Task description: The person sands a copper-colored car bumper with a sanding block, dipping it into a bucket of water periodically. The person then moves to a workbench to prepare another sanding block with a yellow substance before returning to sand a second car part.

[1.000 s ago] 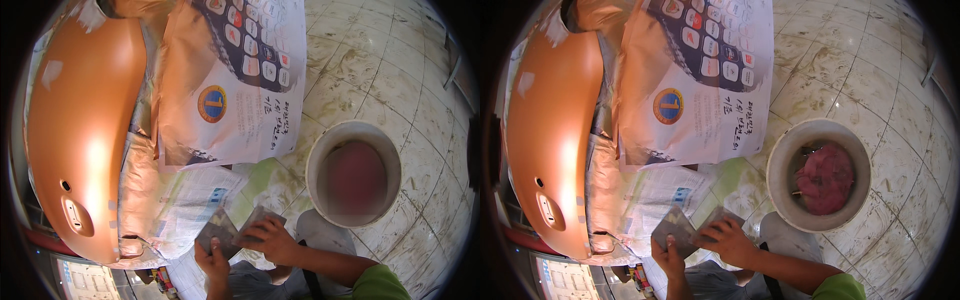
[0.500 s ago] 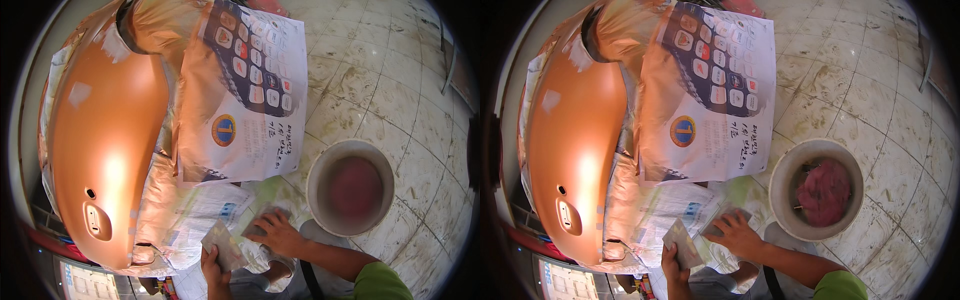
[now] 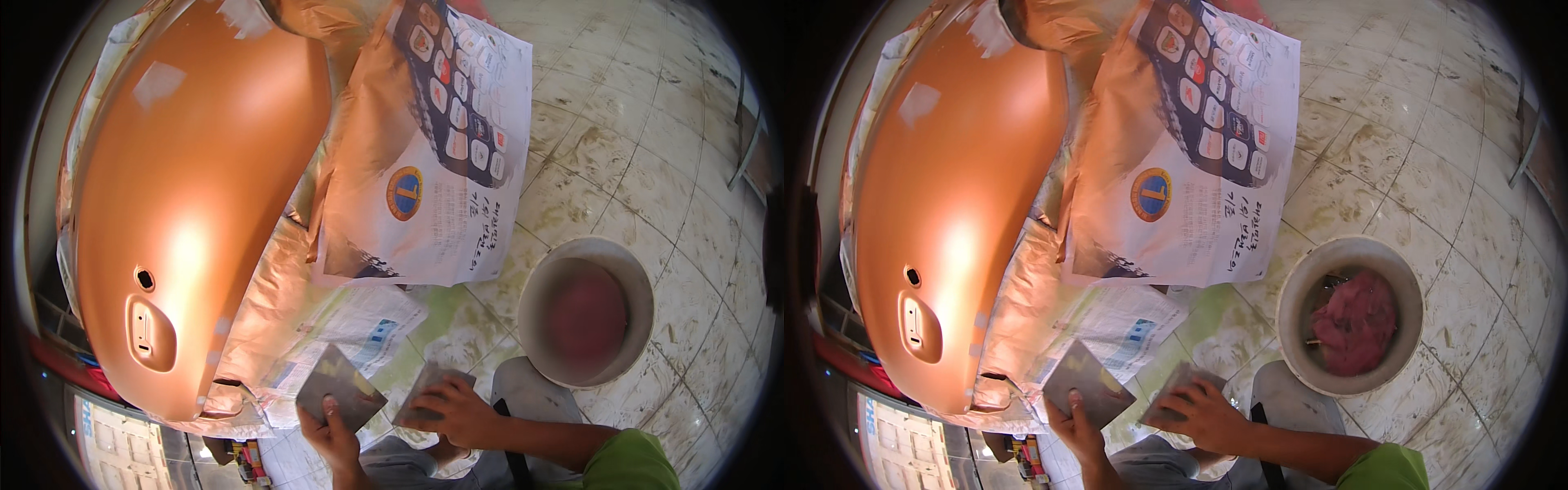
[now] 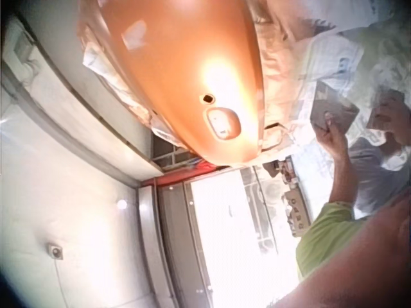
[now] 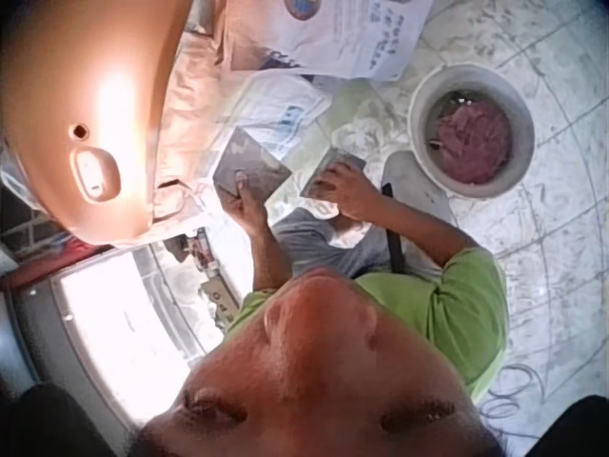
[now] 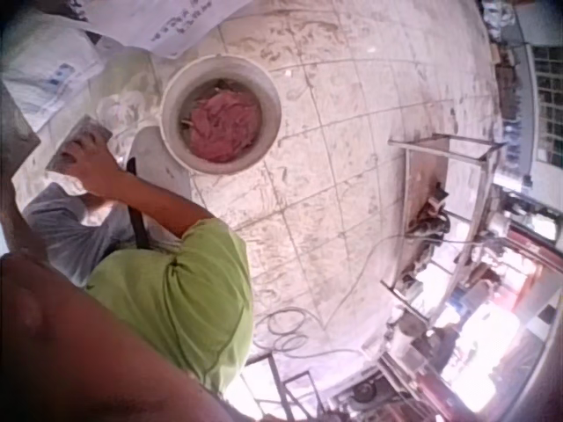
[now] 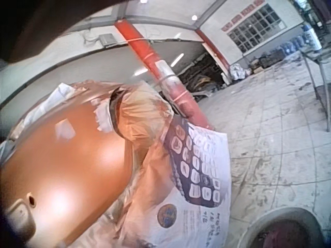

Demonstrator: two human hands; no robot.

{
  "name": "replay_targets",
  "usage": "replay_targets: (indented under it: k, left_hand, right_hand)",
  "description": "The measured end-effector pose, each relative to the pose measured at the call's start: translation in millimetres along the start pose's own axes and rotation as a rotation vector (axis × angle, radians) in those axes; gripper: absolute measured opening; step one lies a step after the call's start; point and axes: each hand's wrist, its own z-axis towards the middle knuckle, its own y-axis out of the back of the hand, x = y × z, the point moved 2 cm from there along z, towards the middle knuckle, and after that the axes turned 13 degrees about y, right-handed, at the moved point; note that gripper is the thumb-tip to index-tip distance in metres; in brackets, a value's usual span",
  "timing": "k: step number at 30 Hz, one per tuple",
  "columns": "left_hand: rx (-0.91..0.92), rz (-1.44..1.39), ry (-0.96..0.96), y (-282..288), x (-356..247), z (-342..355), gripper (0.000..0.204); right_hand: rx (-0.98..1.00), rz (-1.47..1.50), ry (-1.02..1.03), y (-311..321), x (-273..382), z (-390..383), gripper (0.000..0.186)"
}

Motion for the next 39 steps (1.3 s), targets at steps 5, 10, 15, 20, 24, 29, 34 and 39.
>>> replay_targets:
  k: [5, 10, 15, 20, 24, 29, 34, 39]
  left_hand:
    - [0.138, 0.265, -0.053, -13, -3, -14, 0.022]
    - [0.024, -0.102, -0.046, -4, 0, 7, 0.039]
    - [0.089, -0.411, 0.192, -13, 38, 16, 0.043]
    - [0.319, -0.515, 0.493, -30, 38, 5, 0.046]
    - [0.197, -0.370, 0.252, -32, 33, -4, 0.040]
    - [0.205, 0.116, -0.014, -28, 42, -10, 0.029]
    - [0.092, -0.107, 0.048, -17, 31, 10, 0.033]
    - [0.125, -0.415, 0.250, -10, 46, 19, 0.038]
  right_hand:
    - [-0.118, -0.076, -0.015, 27, 0, 29, 0.061]
    - [-0.020, -0.015, -0.051, 1, 6, 10, 0.070]
    - [-0.276, 0.122, 0.106, 37, 26, 28, 0.059]
    - [-0.196, -0.105, -0.085, 31, -38, 9, 0.041]
    - [-0.206, -0.181, -0.185, 40, -52, -4, 0.041]
    - [-0.163, -0.142, -0.068, 43, -18, 15, 0.043]
    - [0.086, -0.068, -0.040, 19, -10, 5, 0.047]
    - [-0.149, 0.066, 0.138, 40, 17, 37, 0.058]
